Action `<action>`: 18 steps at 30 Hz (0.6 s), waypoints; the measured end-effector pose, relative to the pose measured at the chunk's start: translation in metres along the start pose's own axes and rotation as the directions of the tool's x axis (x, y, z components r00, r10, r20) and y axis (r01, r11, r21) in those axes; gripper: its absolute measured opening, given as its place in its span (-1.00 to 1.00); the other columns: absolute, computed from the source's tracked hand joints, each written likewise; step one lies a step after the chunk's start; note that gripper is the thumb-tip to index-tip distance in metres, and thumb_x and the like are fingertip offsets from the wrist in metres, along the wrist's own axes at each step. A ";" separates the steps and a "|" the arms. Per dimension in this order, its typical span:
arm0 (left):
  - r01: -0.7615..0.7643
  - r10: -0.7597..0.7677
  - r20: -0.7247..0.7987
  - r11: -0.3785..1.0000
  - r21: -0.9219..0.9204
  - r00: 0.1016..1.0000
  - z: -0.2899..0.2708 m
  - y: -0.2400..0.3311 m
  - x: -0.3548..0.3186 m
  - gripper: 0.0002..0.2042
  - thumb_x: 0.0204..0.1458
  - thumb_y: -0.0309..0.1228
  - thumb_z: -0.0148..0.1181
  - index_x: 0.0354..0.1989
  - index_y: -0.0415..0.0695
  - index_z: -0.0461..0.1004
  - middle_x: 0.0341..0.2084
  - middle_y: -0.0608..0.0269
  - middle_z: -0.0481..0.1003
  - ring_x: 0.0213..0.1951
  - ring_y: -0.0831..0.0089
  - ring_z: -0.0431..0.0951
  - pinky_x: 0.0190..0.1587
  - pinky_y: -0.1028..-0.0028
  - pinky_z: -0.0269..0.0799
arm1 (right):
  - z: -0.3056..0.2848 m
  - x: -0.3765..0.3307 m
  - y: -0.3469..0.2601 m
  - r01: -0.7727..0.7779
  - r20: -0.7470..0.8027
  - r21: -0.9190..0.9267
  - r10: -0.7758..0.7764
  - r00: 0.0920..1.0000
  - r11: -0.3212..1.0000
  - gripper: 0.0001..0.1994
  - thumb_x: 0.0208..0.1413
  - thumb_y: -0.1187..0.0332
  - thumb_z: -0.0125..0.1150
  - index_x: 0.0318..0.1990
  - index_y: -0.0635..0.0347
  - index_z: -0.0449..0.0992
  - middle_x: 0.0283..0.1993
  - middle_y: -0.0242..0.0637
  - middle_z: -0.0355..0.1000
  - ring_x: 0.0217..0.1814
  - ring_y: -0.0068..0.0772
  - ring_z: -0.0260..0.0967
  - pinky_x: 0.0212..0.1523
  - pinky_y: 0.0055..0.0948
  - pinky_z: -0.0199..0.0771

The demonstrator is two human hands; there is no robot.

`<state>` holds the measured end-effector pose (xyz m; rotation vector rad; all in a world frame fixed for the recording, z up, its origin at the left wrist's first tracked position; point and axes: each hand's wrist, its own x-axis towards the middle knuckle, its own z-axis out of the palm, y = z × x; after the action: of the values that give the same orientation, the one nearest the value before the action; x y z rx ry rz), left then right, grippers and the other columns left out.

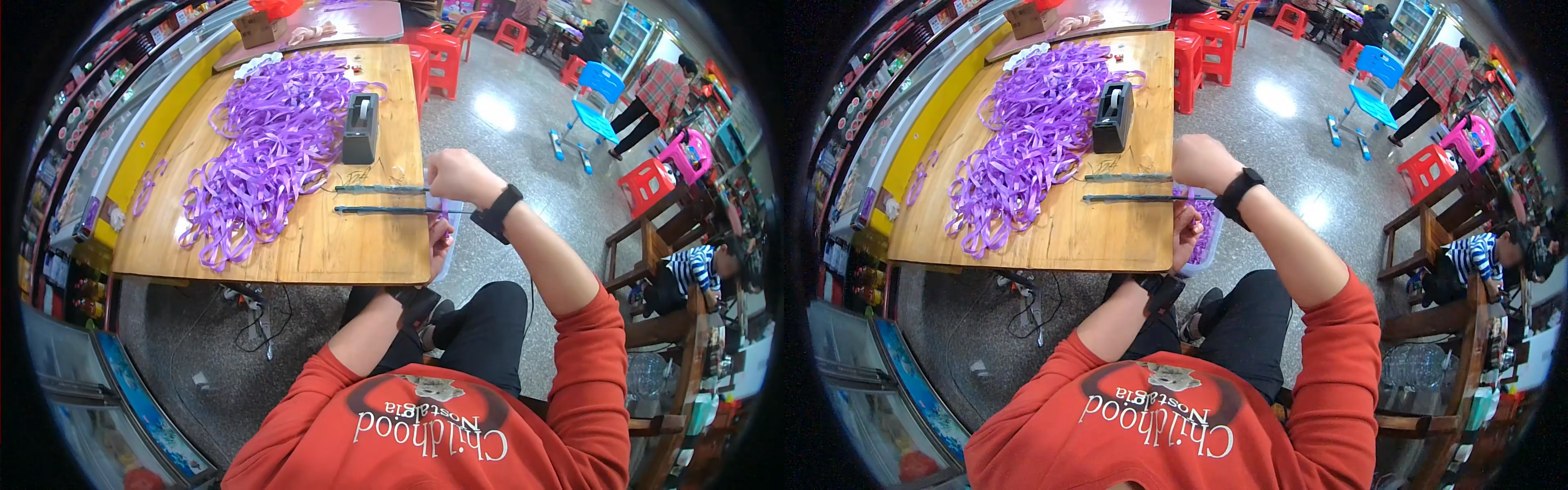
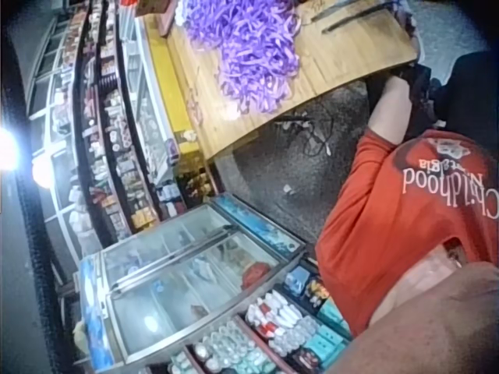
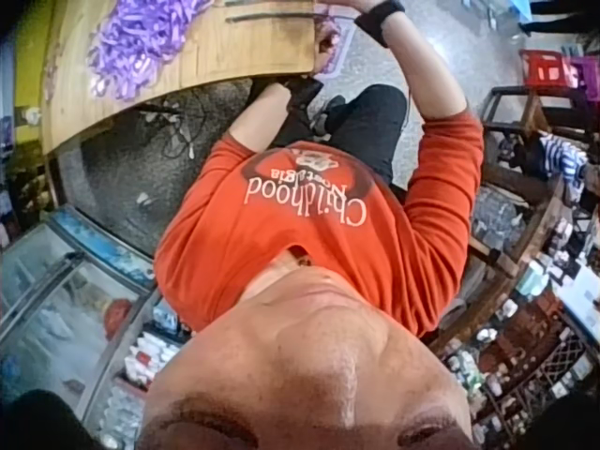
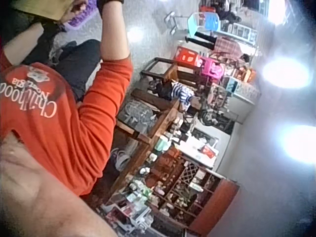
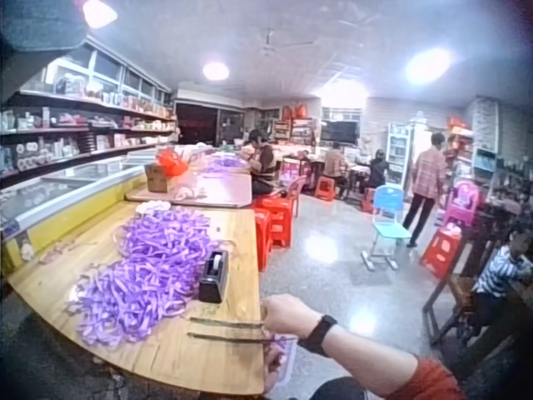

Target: Sort and organize purple ribbons from a large pile into a plastic container at a workshop table.

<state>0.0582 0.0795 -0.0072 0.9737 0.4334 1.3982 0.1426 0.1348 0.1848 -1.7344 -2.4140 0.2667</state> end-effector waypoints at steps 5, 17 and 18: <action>0.035 -0.037 -0.014 0.996 -0.079 0.999 0.006 0.005 -0.001 -0.79 0.05 -0.54 0.22 -0.15 -0.09 0.41 -0.44 0.33 0.41 -0.35 0.49 0.43 -0.35 0.51 0.35 | -0.008 -0.022 0.021 0.029 -0.081 0.214 -0.012 0.997 0.976 -0.84 -0.25 0.39 0.20 -0.47 0.27 0.54 -0.49 -0.04 0.49 -0.36 -0.01 0.49 -0.30 -0.21 0.48; 0.273 -0.347 -0.044 0.805 -0.526 0.937 0.015 0.021 -0.002 -0.80 0.11 -0.55 0.16 -0.10 -0.13 0.41 -0.38 0.28 0.42 -0.35 0.45 0.42 -0.27 0.51 0.39 | 0.011 -0.039 0.049 -0.086 -0.016 0.454 0.105 0.994 0.887 -0.78 -0.26 0.34 0.28 -0.42 0.27 0.59 -0.46 -0.09 0.52 -0.37 -0.16 0.51 -0.30 -0.33 0.47; 0.274 -0.344 -0.042 0.810 -0.518 0.938 0.012 0.017 -0.001 -0.82 0.11 -0.56 0.16 -0.12 -0.12 0.41 -0.39 0.28 0.42 -0.37 0.46 0.41 -0.27 0.51 0.38 | 0.015 -0.039 0.050 -0.080 -0.031 0.452 0.105 0.994 0.888 -0.78 -0.24 0.34 0.29 -0.40 0.26 0.59 -0.45 -0.09 0.52 -0.35 -0.15 0.51 -0.28 -0.33 0.47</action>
<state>0.0566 0.0730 0.0129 0.3561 0.2833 1.1900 0.1976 0.1130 0.1576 -1.6117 -2.0183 0.7193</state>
